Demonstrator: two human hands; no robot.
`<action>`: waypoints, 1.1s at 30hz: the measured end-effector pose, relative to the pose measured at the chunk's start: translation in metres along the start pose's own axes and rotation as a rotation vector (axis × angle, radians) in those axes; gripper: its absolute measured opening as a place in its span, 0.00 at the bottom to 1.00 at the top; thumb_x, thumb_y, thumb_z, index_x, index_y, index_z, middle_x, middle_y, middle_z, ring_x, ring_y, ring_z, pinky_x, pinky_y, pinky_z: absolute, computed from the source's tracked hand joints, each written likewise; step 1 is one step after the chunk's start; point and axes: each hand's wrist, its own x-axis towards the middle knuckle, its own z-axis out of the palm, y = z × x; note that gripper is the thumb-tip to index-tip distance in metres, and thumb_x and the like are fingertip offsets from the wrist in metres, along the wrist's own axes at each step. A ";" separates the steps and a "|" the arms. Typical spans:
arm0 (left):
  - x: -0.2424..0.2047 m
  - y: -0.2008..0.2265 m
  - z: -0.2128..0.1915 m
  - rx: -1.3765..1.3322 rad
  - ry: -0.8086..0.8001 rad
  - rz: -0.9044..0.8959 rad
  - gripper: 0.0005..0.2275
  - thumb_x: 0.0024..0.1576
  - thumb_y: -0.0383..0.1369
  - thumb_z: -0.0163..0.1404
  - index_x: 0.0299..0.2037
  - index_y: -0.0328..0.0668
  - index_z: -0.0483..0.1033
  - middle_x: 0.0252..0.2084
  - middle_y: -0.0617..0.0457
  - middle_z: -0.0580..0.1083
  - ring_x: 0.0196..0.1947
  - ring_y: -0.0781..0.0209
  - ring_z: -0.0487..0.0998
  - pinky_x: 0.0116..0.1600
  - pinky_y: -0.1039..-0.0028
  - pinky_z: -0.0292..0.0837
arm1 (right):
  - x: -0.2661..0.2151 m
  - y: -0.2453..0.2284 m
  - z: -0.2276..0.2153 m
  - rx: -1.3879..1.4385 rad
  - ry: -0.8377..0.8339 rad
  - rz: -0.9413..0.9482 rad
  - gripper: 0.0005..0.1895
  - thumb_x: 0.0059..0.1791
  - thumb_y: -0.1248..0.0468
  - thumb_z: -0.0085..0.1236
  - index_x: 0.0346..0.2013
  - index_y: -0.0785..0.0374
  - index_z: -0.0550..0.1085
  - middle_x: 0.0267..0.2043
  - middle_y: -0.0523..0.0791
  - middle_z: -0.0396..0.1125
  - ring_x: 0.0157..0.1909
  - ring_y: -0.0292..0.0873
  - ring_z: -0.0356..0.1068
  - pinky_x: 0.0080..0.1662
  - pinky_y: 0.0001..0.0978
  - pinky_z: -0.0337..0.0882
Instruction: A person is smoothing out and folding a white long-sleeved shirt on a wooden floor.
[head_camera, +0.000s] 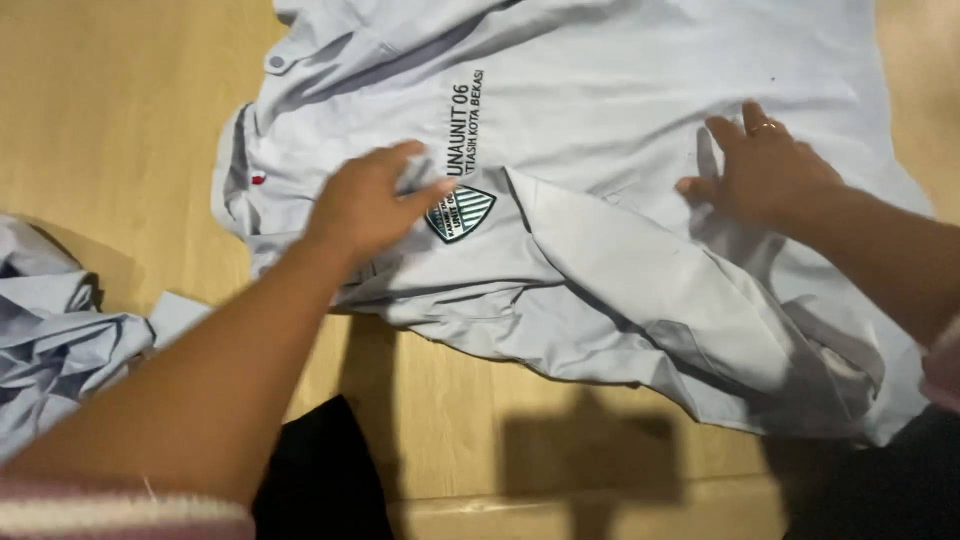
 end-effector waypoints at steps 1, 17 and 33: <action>-0.005 0.001 0.013 0.001 0.003 -0.004 0.33 0.55 0.60 0.48 0.68 0.55 0.68 0.69 0.50 0.69 0.63 0.47 0.72 0.61 0.54 0.66 | -0.007 -0.002 0.006 -0.001 0.001 -0.005 0.43 0.52 0.43 0.50 0.77 0.48 0.48 0.83 0.48 0.29 0.73 0.66 0.51 0.63 0.68 0.65; -0.129 0.074 0.040 -0.217 -0.078 -0.363 0.25 0.53 0.63 0.48 0.42 0.56 0.83 0.42 0.54 0.82 0.53 0.49 0.80 0.56 0.60 0.76 | -0.189 -0.001 0.099 0.329 -0.138 -0.833 0.17 0.50 0.58 0.52 0.51 0.49 0.81 0.57 0.49 0.74 0.61 0.59 0.70 0.59 0.55 0.72; -0.168 0.058 0.040 0.230 0.047 0.098 0.39 0.55 0.23 0.50 0.78 0.61 0.48 0.79 0.41 0.39 0.73 0.28 0.44 0.71 0.41 0.44 | -0.159 -0.005 0.073 0.340 -0.041 -0.438 0.27 0.45 0.43 0.62 0.58 0.39 0.76 0.56 0.38 0.76 0.59 0.47 0.75 0.61 0.47 0.73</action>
